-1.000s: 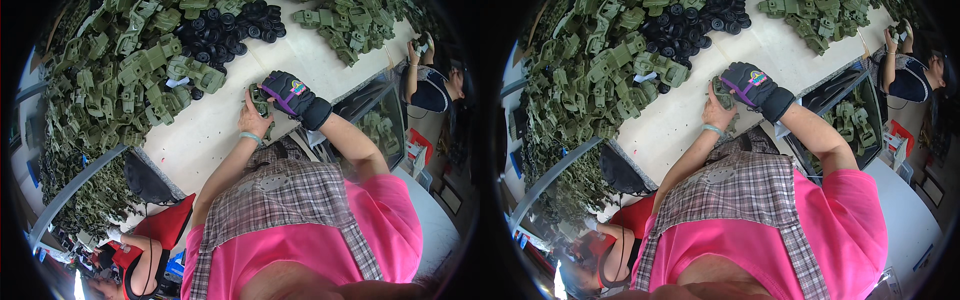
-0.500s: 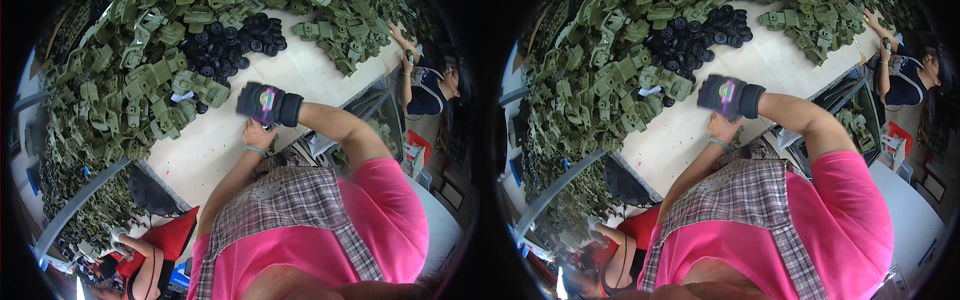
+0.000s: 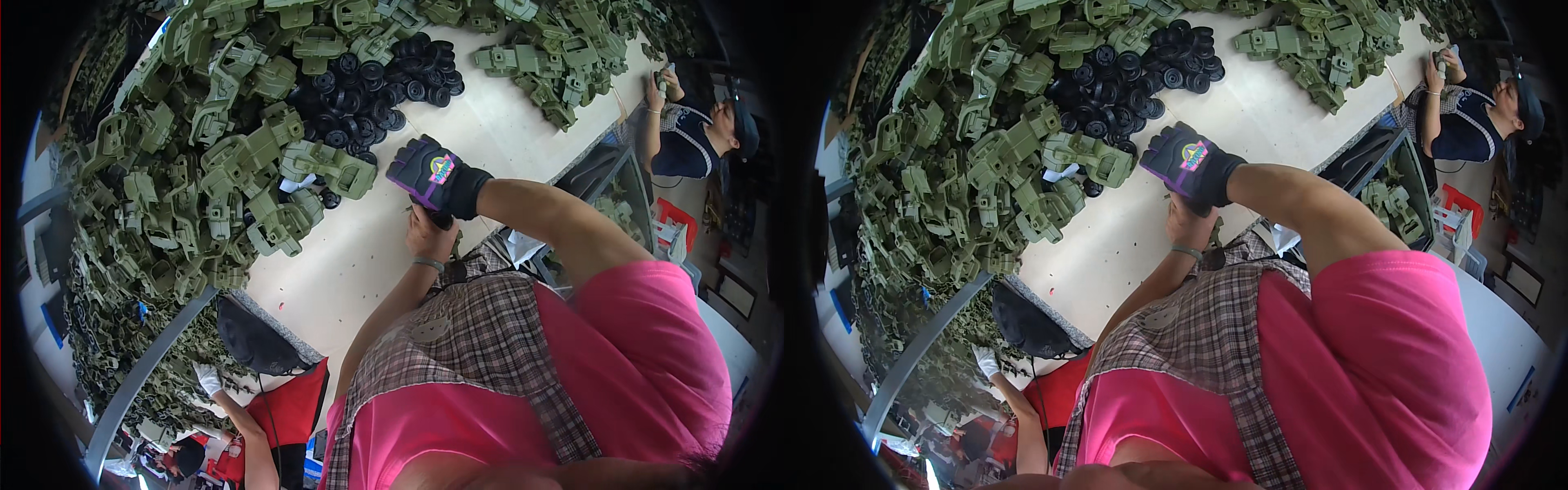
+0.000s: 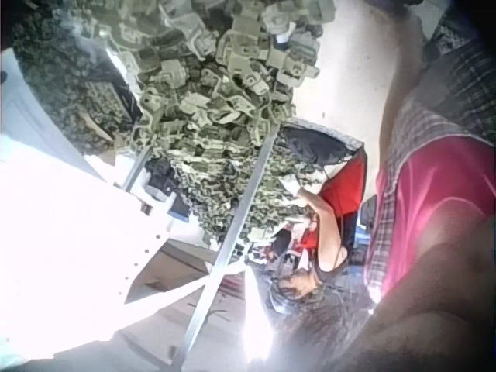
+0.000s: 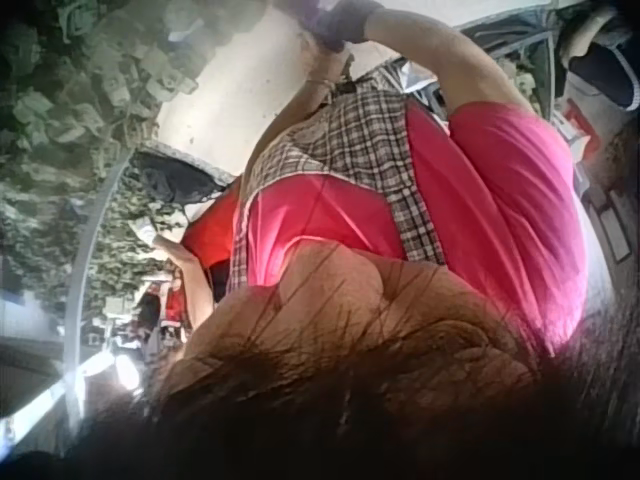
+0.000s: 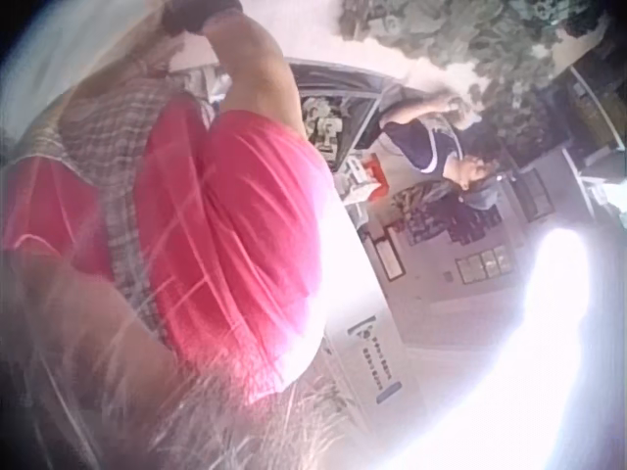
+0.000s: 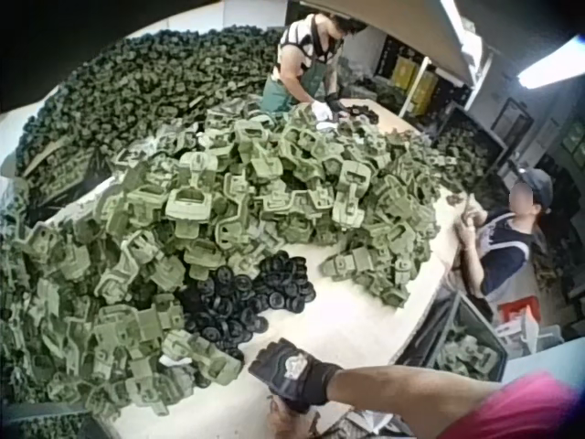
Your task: The person assembles toy vehicles by attaching wheels onto vehicle bodies by hand and placing the completed vehicles into a bin.
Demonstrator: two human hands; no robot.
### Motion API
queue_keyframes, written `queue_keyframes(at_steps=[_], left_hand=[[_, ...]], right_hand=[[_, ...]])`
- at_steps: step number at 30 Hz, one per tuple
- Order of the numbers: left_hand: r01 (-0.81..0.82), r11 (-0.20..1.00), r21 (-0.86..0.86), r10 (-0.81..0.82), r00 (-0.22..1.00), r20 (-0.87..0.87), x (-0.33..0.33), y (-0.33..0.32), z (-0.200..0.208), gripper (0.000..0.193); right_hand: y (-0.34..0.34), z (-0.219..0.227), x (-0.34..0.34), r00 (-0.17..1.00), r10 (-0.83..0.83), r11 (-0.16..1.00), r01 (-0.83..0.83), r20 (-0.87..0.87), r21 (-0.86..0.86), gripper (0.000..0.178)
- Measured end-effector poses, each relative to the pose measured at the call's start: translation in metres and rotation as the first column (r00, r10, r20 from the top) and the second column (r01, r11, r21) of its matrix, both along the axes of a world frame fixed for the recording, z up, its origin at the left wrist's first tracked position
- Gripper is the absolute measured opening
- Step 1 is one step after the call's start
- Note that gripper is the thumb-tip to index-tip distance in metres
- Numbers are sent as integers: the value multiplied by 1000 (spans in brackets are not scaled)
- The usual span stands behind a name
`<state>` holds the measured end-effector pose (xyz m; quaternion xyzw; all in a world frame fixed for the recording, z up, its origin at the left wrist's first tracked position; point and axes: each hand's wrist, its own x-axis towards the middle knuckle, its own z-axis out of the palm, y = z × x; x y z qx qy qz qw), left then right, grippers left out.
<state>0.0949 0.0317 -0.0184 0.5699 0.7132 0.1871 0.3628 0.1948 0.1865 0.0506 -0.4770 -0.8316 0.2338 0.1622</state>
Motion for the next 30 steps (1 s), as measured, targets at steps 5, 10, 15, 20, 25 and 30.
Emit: queue_keyframes(at_steps=[5,10,15,20,25,30], left_hand=[[-58,987,-153,85,981,175,2,15,33,126],[-316,924,-216,369,887,278,4,11,34,130],[-474,871,-126,478,762,436,4,4,16,130],[-392,920,-12,379,879,288,-28,-6,61,112],[612,748,257,-438,745,-503,-59,43,91,88],[775,625,88,-556,522,-647,-66,60,46,66]], right_hand=[[-14,-16,-2,953,-281,960,279,-115,-37,27],[13,-52,19,793,-535,832,554,-292,-20,39],[52,-40,42,797,-573,803,592,-191,64,52],[57,-37,57,815,-565,820,572,-129,16,42],[31,-12,93,956,-282,959,279,-80,-51,37],[-26,-6,123,945,-197,922,88,-262,-378,43]])
